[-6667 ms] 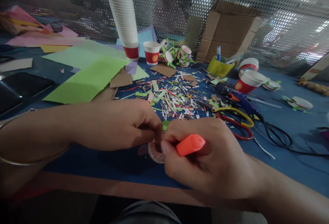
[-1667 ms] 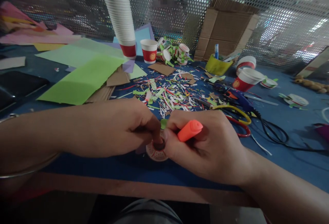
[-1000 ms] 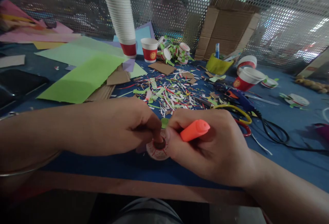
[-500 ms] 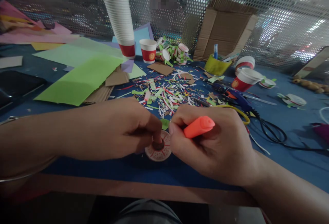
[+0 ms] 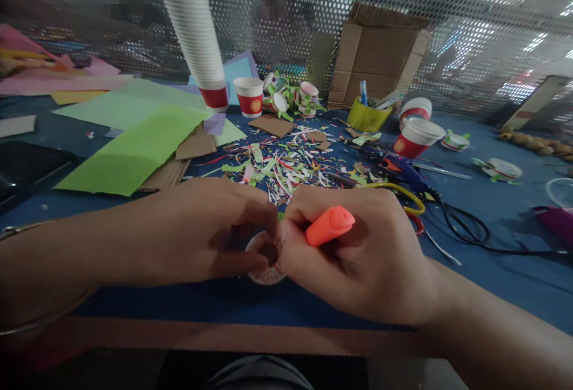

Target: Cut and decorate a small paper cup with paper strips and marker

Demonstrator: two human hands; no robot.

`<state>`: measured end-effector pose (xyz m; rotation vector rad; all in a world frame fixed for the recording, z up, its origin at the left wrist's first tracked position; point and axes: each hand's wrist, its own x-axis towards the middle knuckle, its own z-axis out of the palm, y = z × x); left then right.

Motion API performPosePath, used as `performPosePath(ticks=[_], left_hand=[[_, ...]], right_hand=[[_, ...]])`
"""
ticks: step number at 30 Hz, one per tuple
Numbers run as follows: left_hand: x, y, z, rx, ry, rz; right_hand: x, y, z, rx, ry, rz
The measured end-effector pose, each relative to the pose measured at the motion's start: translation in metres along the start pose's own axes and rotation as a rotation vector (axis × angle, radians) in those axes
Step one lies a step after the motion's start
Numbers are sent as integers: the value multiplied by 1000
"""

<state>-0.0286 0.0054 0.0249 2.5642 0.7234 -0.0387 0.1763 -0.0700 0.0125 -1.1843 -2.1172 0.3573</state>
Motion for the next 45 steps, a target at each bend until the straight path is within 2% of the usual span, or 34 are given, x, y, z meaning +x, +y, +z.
performPosePath(ticks=[8, 10, 18, 21, 24, 27, 29, 37, 45], left_hand=[[3, -6, 4, -215, -95, 0], [3, -9, 2, -246, -82, -9], [8, -25, -8, -75, 249, -95], [9, -33, -7, 41, 296, -107], [5, -35, -7, 55, 241, -40], [1, -31, -8, -8, 51, 31], [-1, -28, -8, 12, -32, 25], [2, -25, 3, -8, -31, 59], [3, -22, 4, -14, -50, 78]], right_hand=[[-1, -1, -1, 16, -5, -5], [-1, -1, 0, 20, -1, -4], [0, 1, 6, 52, -46, -13], [0, 1, 8, 59, -68, -29], [1, 1, 9, 62, -70, -42], [2, 2, 11, 65, -75, -34], [3, 2, 12, 81, -83, -32], [2, 2, 14, 133, -101, -36], [4, 2, 16, 146, -108, -51]])
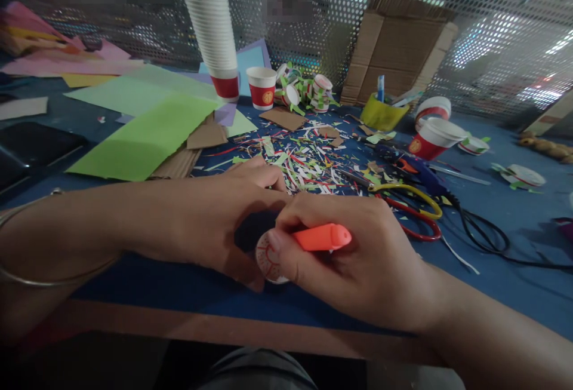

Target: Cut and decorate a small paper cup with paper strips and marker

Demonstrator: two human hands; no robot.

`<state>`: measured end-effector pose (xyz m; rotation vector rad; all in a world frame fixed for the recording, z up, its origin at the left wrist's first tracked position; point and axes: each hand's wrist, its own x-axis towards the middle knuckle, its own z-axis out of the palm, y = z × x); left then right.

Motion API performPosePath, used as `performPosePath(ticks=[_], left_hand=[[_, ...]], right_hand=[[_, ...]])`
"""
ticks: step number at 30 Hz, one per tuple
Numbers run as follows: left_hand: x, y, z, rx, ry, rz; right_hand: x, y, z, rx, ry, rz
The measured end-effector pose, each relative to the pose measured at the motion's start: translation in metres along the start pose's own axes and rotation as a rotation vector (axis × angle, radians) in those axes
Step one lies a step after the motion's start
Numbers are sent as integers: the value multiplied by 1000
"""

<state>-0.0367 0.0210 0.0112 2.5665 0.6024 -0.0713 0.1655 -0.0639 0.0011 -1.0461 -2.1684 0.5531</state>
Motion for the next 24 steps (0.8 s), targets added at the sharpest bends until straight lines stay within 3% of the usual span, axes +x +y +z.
performPosePath(ticks=[24], left_hand=[[0, 2, -1, 10, 9, 31]], right_hand=[[-5, -2, -4, -18, -71, 18]])
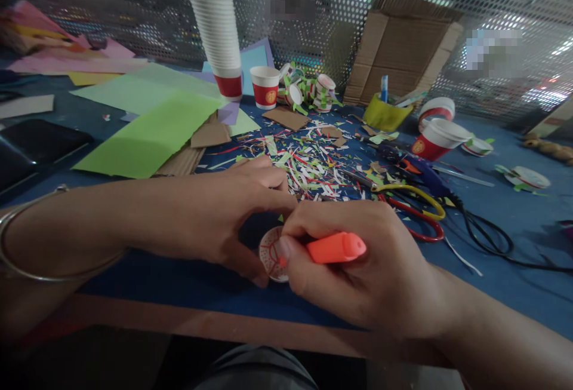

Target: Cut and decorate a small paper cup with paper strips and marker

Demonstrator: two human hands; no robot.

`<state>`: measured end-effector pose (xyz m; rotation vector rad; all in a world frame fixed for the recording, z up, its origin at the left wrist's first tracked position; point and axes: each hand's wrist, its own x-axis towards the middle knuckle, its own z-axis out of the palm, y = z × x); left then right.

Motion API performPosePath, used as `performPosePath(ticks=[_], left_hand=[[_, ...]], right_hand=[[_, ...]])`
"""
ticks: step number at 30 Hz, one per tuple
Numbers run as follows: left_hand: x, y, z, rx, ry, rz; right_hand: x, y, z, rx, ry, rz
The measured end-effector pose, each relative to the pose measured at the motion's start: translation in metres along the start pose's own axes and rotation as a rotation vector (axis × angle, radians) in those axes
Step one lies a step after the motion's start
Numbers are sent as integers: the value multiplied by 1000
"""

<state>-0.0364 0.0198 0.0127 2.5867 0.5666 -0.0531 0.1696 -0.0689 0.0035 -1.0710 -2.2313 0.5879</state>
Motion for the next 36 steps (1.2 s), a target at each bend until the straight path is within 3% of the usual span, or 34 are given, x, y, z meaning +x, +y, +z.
performPosePath(ticks=[11, 36], left_hand=[[0, 0, -3, 1, -31, -35], [0, 0, 0, 9, 21, 23]], right_hand=[[2, 4, 2, -86, 100, -1], [6, 2, 1, -28, 38, -22]])
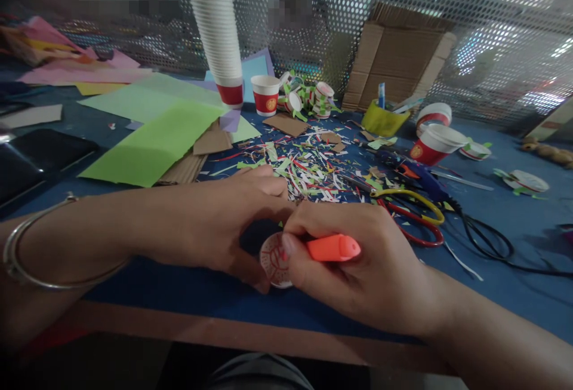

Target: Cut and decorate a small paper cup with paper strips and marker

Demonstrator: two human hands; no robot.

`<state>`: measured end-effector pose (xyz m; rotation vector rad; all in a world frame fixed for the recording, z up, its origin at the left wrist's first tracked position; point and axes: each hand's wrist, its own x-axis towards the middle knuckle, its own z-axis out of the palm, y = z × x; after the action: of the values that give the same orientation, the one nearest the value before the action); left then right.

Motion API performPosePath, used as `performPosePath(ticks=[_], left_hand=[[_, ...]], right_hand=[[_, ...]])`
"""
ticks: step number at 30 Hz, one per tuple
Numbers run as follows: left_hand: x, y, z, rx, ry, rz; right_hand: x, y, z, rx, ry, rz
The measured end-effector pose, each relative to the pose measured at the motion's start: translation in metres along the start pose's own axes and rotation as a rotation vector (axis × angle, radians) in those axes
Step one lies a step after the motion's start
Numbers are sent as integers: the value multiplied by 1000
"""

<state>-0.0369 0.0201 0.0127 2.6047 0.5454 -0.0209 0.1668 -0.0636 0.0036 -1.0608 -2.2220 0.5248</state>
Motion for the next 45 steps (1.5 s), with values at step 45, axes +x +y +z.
performPosePath(ticks=[45], left_hand=[[1, 4, -3, 13, -21, -23]], right_hand=[[-3, 4, -1, -31, 12, -2]])
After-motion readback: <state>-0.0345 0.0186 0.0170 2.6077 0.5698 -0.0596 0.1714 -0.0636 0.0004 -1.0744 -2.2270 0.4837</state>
